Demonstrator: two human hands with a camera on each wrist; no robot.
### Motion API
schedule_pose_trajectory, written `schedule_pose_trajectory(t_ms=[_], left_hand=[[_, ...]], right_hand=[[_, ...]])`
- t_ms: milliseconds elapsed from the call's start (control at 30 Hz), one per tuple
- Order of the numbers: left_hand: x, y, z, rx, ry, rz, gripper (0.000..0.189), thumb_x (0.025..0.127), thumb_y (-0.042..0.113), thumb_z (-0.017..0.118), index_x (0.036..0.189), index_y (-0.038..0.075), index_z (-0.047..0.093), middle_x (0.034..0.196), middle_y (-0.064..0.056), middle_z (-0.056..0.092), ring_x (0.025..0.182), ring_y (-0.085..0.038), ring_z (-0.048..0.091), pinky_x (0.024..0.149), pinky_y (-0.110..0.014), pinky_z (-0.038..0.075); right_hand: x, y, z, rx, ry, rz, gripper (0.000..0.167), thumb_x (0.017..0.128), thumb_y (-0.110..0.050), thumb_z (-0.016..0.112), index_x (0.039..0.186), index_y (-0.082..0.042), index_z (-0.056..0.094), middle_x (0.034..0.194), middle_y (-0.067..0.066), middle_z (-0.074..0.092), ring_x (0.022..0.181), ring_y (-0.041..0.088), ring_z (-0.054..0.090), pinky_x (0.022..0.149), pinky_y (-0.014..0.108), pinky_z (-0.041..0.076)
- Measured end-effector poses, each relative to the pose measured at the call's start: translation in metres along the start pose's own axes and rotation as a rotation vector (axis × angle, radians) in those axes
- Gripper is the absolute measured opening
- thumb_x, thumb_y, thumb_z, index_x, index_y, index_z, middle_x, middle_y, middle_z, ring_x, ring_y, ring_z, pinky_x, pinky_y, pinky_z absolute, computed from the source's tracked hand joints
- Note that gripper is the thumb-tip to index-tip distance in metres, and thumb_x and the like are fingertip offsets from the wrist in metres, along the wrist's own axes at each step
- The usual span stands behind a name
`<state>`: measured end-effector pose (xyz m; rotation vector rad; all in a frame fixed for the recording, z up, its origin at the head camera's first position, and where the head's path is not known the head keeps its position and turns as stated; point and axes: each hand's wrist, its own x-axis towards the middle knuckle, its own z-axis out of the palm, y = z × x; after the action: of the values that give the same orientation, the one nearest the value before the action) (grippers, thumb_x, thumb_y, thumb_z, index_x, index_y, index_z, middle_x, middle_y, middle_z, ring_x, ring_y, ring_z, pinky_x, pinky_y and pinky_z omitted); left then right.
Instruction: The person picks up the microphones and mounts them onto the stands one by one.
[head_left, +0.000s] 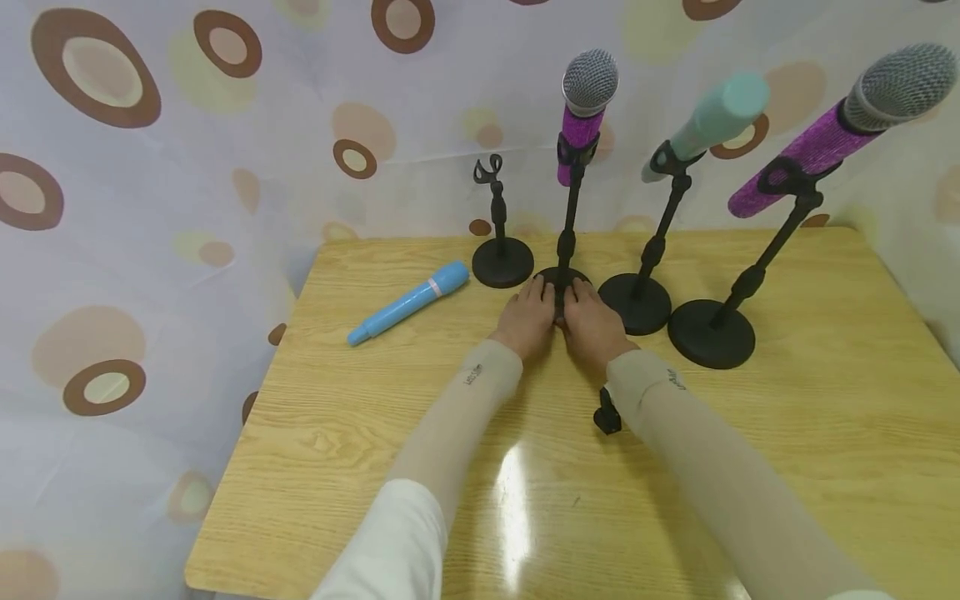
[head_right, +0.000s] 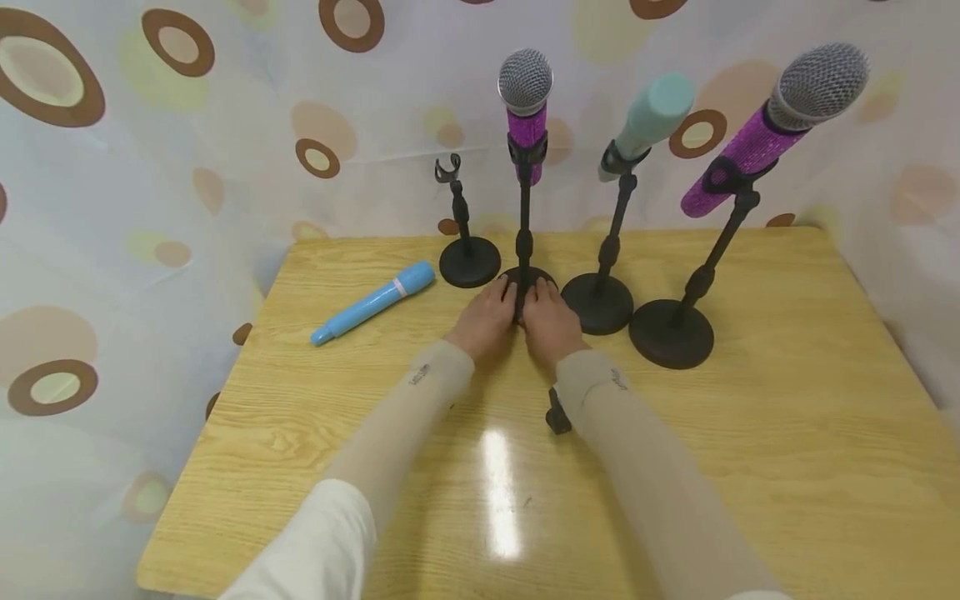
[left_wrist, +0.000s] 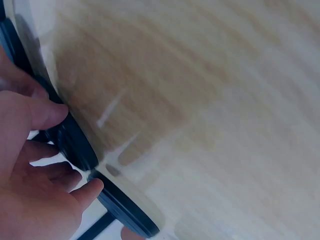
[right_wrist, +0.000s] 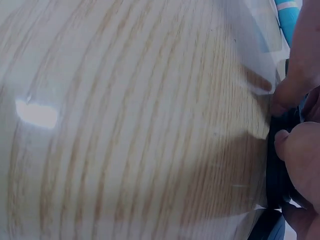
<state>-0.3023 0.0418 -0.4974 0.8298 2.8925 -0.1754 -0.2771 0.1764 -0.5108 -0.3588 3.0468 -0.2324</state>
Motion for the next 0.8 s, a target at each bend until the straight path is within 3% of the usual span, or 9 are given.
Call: schedule_pose_trajectory(t_ms=[233, 367, 433, 500, 633, 800], left_hand=[[0.007, -0.032, 0.004, -0.057, 0.017, -0.121, 0.062, 0.103, 0.024, 0.046, 0.156, 0.000, 0.022, 0.163, -0.021, 0.020, 0.151, -0.033, 0.023, 0.119, -0.043, 0.034], [0.004, -0.048, 0.011, -0.094, -0.049, -0.192, 0.068, 0.101, 0.025, 0.049, 0.157, 0.000, 0.019, 0.164, -0.020, 0.016, 0.152, -0.033, 0.020, 0.119, -0.045, 0.034], [0.003, -0.053, 0.014, -0.095, -0.071, -0.206, 0.070, 0.100, 0.026, 0.050, 0.157, 0.001, 0.018, 0.165, -0.019, 0.014, 0.152, -0.032, 0.020, 0.117, -0.046, 0.036], [0.003, -0.056, 0.016, -0.077, -0.063, -0.211, 0.070, 0.101, 0.026, 0.049, 0.157, 0.002, 0.017, 0.165, -0.018, 0.014, 0.152, -0.030, 0.022, 0.115, -0.046, 0.039], [0.007, -0.057, 0.015, -0.041, -0.047, -0.229, 0.071, 0.102, 0.031, 0.049, 0.159, 0.005, 0.014, 0.167, -0.012, 0.013, 0.151, -0.024, 0.025, 0.111, -0.043, 0.044], [0.013, -0.057, 0.014, -0.021, -0.094, -0.253, 0.084, 0.098, 0.041, 0.056, 0.160, 0.009, 0.009, 0.168, -0.007, 0.009, 0.151, -0.022, 0.022, 0.112, -0.041, 0.044]], right_hand=[[-0.001, -0.005, -0.001, -0.042, -0.027, 0.026, 0.060, 0.102, -0.022, 0.055, 0.147, 0.012, 0.035, 0.156, 0.030, 0.029, 0.145, 0.043, 0.032, 0.111, 0.050, 0.042], [0.000, -0.024, -0.007, -0.136, 0.044, -0.037, 0.038, 0.098, -0.014, 0.061, 0.126, 0.011, 0.059, 0.130, 0.030, 0.057, 0.118, 0.042, 0.059, 0.098, 0.047, 0.053], [0.004, -0.036, -0.012, -0.143, 0.074, -0.083, 0.027, 0.096, -0.012, 0.063, 0.113, 0.008, 0.066, 0.114, 0.025, 0.064, 0.102, 0.039, 0.064, 0.087, 0.046, 0.057], [0.013, -0.046, -0.015, -0.108, 0.079, -0.132, 0.023, 0.095, -0.013, 0.063, 0.108, 0.006, 0.067, 0.108, 0.022, 0.065, 0.096, 0.037, 0.065, 0.083, 0.046, 0.057], [0.035, -0.053, -0.021, -0.004, -0.011, -0.179, 0.036, 0.100, -0.013, 0.055, 0.127, 0.010, 0.057, 0.134, 0.028, 0.054, 0.120, 0.042, 0.057, 0.102, 0.050, 0.050], [0.064, -0.048, -0.017, 0.039, -0.163, -0.130, 0.050, 0.103, -0.012, 0.044, 0.147, 0.011, 0.034, 0.157, 0.032, 0.024, 0.143, 0.046, 0.033, 0.116, 0.053, 0.035]])
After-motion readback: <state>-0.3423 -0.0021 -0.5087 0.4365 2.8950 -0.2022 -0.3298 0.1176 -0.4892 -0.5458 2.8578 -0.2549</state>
